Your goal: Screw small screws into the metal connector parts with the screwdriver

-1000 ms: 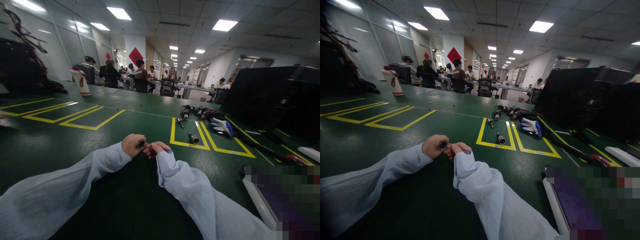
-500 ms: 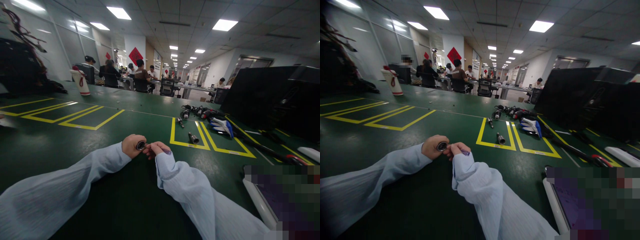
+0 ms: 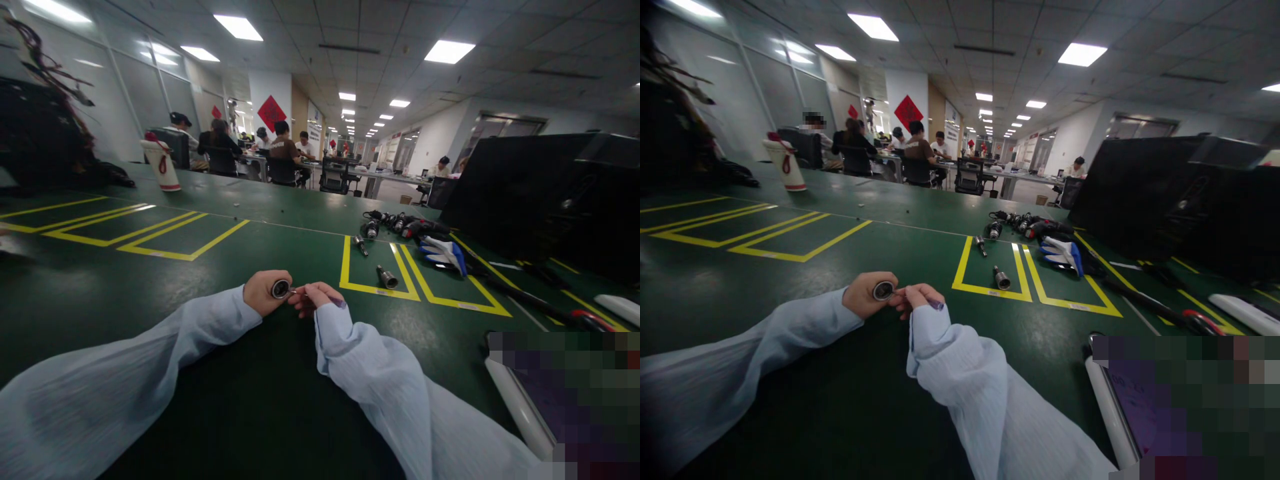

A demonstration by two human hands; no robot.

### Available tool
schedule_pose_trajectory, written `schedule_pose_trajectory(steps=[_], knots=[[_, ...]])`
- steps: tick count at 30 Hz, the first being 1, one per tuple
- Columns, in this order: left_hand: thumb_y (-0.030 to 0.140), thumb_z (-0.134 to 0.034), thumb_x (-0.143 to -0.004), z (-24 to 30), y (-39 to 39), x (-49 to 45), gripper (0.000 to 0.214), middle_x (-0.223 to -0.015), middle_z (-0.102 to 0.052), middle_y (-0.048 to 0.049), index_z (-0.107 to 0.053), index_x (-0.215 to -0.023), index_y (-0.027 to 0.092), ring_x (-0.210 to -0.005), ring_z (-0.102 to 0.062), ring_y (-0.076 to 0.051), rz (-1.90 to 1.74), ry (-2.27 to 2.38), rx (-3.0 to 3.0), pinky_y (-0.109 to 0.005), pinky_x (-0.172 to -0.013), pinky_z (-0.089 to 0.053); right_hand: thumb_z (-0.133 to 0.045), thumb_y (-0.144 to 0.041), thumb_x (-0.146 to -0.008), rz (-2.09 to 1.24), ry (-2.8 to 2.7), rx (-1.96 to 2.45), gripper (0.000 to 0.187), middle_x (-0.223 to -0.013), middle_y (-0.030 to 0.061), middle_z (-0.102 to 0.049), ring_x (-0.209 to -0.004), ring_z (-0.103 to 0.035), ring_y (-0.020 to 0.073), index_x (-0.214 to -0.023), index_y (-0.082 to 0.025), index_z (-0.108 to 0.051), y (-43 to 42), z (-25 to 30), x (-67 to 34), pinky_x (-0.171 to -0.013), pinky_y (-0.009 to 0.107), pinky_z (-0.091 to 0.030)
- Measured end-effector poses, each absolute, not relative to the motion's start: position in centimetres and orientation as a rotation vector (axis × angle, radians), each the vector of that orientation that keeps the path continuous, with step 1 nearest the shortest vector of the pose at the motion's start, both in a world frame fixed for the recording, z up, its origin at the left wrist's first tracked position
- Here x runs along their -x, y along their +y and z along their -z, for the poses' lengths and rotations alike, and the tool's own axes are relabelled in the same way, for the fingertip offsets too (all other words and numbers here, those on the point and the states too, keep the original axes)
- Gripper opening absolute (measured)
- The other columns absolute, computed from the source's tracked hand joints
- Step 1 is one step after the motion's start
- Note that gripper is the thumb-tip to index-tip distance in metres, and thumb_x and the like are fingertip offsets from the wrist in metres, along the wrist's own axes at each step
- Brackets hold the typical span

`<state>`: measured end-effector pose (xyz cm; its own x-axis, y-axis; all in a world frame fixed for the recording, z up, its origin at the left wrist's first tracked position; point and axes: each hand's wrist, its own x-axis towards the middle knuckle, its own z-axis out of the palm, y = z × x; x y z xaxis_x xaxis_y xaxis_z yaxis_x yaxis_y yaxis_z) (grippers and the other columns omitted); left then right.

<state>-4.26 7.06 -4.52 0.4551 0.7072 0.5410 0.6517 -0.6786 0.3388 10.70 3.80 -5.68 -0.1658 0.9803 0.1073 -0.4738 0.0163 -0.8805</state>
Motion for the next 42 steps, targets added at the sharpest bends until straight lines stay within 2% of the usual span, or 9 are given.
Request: schedule_pose_trajectory(steps=[5,12,18,23,33,37,42], knots=[[0.023,-0.047,-0.070,4.4,6.9,4.3,0.012,-0.053,-0.050,0.0020,-0.048,-0.061,0.016,-0.051,-0.045,-0.009,-1.030,1.249,-2.690,-0.019,-0.049,-0.035,-0.057,-0.029,-0.067,-1.497,-1.043,0.726,0.015,-0.056,0.0018,-0.067,-0.048,-0.054,0.0097,-0.062,-0.015,-0.062,3.8,5.8,-10.7,-0.043,0.020,-0.041],[0.019,-0.048,-0.066,4.7,6.7,4.4,0.006,-0.054,-0.048,0.0029,-0.046,-0.062,0.015,-0.049,-0.043,-0.008,-1.076,1.106,-2.469,-0.018,-0.045,-0.035,-0.056,-0.029,-0.069,-1.637,-1.003,0.590,0.017,-0.060,0.0039,-0.068,-0.050,-0.057,0.0109,-0.066,-0.014,-0.063,4.4,6.1,-10.9,-0.043,0.021,-0.043],[0.016,-0.046,-0.064,4.8,6.8,4.2,0.004,-0.052,-0.048,0.0031,-0.047,-0.060,0.016,-0.048,-0.043,-0.008,-1.026,1.208,-2.572,-0.018,-0.046,-0.033,-0.059,-0.029,-0.067,-1.582,-0.996,0.663,0.016,-0.056,0.0020,-0.067,-0.046,-0.055,0.0095,-0.063,-0.014,-0.062,4.2,5.9,-10.9,-0.042,0.020,-0.043],[0.019,-0.046,-0.067,4.7,6.7,4.1,0.009,-0.052,-0.049,0.0022,-0.047,-0.058,0.016,-0.048,-0.044,-0.009,-0.946,1.302,-2.704,-0.020,-0.047,-0.032,-0.060,-0.029,-0.066,-1.548,-1.063,0.725,0.016,-0.052,0.0009,-0.066,-0.044,-0.054,0.0083,-0.061,-0.014,-0.061,4.2,6.0,-11.0,-0.043,0.019,-0.043],[0.027,-0.050,-0.066,5.1,7.4,4.3,0.014,-0.051,-0.047,0.0033,-0.047,-0.060,0.014,-0.046,-0.042,-0.007,-1.037,1.028,-2.419,-0.018,-0.044,-0.034,-0.061,-0.029,-0.067,-1.690,-1.016,0.608,0.016,-0.059,0.0032,-0.068,-0.049,-0.057,0.0100,-0.067,-0.013,-0.063,4.8,6.2,-11.5,-0.046,0.021,-0.044],[0.030,-0.053,-0.065,5.2,7.5,4.3,0.017,-0.052,-0.048,0.0032,-0.048,-0.060,0.014,-0.047,-0.042,-0.007,-1.029,0.995,-2.399,-0.017,-0.044,-0.035,-0.062,-0.031,-0.066,-1.664,-1.005,0.620,0.017,-0.056,0.0020,-0.067,-0.048,-0.056,0.0101,-0.066,-0.014,-0.063,4.6,6.1,-11.4,-0.045,0.021,-0.044],[0.023,-0.049,-0.067,4.8,6.9,4.2,0.011,-0.052,-0.048,0.0035,-0.047,-0.060,0.015,-0.048,-0.042,-0.007,-1.003,1.186,-2.527,-0.017,-0.046,-0.033,-0.060,-0.031,-0.068,-1.535,-1.083,0.715,0.017,-0.055,0.0005,-0.066,-0.046,-0.054,0.0090,-0.064,-0.015,-0.062,4.2,5.9,-11.3,-0.044,0.021,-0.042]])
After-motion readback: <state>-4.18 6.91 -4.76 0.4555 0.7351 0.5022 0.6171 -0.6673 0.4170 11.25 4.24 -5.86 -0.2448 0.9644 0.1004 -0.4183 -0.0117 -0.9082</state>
